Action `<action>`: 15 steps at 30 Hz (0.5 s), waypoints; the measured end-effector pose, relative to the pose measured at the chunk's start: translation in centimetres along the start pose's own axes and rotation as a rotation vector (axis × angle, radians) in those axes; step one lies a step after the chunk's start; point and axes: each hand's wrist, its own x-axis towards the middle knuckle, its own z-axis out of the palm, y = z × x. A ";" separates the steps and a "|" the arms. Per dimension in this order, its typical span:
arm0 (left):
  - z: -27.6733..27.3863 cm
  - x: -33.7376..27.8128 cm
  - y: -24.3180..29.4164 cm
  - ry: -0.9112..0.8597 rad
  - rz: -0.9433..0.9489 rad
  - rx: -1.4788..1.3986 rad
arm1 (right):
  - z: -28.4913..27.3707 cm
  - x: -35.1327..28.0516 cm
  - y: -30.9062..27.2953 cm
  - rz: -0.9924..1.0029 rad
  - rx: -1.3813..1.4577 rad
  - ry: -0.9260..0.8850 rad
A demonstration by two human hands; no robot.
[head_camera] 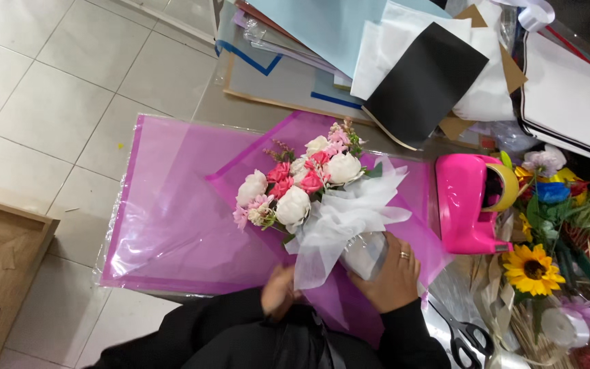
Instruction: The person prepares a pink translucent wrapping sheet by cutting it with scissors and securing it with tape. They then place a bouquet of pink and white flowers onto the prepared sheet and begin wrapping it.
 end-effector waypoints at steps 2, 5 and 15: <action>-0.2 0.5 -0.4 -0.273 0.178 0.401 | 0.1 -0.2 -0.2 -0.006 -0.005 0.025; 5.6 -2.3 2.4 -0.360 0.032 0.673 | 0.2 0.0 -0.7 -0.019 -0.045 0.082; 21.6 -9.2 13.2 0.225 -0.243 0.696 | -1.2 -0.9 -3.4 -0.099 -0.051 0.195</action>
